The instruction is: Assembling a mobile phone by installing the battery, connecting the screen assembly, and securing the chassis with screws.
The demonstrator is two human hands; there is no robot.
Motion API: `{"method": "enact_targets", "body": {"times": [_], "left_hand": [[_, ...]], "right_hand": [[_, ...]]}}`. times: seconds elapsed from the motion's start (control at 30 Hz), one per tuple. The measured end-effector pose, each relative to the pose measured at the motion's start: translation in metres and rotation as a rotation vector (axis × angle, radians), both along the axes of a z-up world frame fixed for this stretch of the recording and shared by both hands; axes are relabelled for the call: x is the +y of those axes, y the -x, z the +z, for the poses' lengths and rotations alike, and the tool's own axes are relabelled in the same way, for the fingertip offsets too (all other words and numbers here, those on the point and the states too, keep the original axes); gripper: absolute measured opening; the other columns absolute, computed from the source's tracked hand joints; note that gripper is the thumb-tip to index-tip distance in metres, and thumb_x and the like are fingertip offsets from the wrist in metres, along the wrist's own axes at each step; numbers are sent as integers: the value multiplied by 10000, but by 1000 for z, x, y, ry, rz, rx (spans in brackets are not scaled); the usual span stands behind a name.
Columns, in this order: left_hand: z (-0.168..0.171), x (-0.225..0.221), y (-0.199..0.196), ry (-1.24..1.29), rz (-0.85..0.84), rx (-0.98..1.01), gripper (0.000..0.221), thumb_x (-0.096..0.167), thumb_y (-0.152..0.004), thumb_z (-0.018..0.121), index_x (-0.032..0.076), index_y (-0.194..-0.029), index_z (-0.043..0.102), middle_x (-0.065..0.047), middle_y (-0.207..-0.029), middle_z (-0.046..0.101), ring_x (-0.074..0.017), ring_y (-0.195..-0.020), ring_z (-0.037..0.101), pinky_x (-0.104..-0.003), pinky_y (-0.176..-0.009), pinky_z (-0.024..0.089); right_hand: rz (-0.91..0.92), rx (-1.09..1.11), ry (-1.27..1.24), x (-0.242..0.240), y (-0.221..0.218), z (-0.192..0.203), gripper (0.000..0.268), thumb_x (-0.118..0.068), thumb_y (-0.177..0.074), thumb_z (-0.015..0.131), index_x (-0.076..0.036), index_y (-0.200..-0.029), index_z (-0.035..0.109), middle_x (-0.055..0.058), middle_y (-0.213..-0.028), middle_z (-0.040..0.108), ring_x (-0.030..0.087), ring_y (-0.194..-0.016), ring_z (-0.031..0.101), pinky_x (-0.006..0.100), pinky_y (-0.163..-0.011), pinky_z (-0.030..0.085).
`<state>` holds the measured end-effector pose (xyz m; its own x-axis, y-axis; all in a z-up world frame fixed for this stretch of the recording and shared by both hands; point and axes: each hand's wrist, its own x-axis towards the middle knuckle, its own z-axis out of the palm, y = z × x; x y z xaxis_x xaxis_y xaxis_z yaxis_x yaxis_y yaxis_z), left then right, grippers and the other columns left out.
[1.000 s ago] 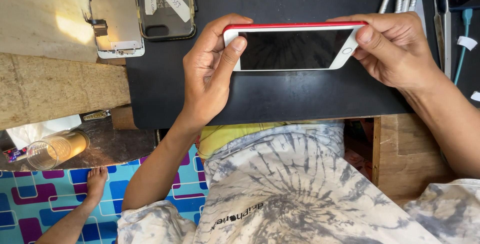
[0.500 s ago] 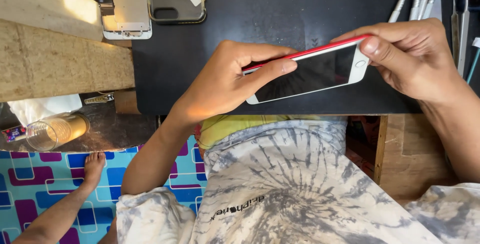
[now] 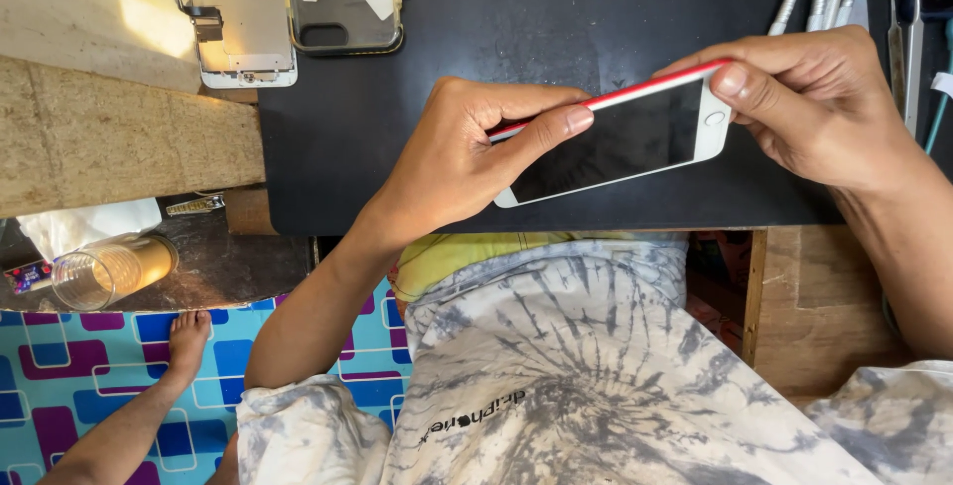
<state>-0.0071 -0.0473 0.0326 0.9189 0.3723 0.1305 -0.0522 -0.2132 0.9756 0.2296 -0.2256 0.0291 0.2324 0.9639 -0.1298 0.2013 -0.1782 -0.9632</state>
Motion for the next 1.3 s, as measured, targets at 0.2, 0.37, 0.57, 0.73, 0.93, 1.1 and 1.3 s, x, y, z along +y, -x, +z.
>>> {"method": "enact_targets", "body": {"times": [0.2,0.37,0.57,0.73,0.93,1.1,1.3], "left_hand": [[-12,-13,-3,73,246,-68,280,241,-1055,615,28,-1150,768,74,-773,548,-35,-719,386,-251,-612,321],[-22,-21,-3,182,348,-113,300,218,-1061,607,-11,-1207,734,73,-767,478,-57,-728,385,-228,-638,352],[-26,-22,-4,227,347,-105,305,225,-1066,605,7,-1241,727,79,-743,392,-62,-709,328,-228,-627,302],[-13,-15,-7,261,213,-90,292,228,-1061,597,4,-1210,710,-31,-1009,740,-72,-932,647,-220,-819,505],[10,-18,-30,294,158,-133,279,279,-982,694,55,-1146,727,17,-924,720,-40,-801,662,-191,-634,538],[-1,-25,-28,285,383,-247,212,234,-1017,703,76,-1154,743,84,-829,577,-11,-762,455,-203,-661,391],[-5,-24,-27,389,394,-207,266,255,-996,723,83,-1198,749,73,-933,693,-14,-758,523,-183,-636,410]], "right_hand": [[-37,221,-83,-8,-17,-24,544,-333,-1089,474,105,-1401,551,221,-1155,686,310,-1074,720,391,-973,645],[-47,189,-62,5,-2,-9,387,-158,-1066,458,167,-1255,552,352,-1212,644,473,-1077,730,543,-973,693],[-48,119,-115,10,0,-5,355,-113,-1086,452,201,-1217,552,393,-1165,639,480,-1012,737,522,-915,698],[-66,86,-60,17,3,13,348,-102,-1103,451,210,-1201,572,370,-1035,663,419,-938,742,500,-876,700],[82,-182,5,35,9,38,288,-65,-1056,537,154,-1200,656,267,-1015,719,346,-889,774,379,-799,693],[-17,-331,-100,30,13,28,254,-101,-1150,590,122,-1151,712,219,-948,723,238,-869,729,279,-769,582],[-53,-368,-230,30,22,24,173,20,-1177,627,171,-1213,705,247,-953,712,262,-800,719,262,-683,525]]}}
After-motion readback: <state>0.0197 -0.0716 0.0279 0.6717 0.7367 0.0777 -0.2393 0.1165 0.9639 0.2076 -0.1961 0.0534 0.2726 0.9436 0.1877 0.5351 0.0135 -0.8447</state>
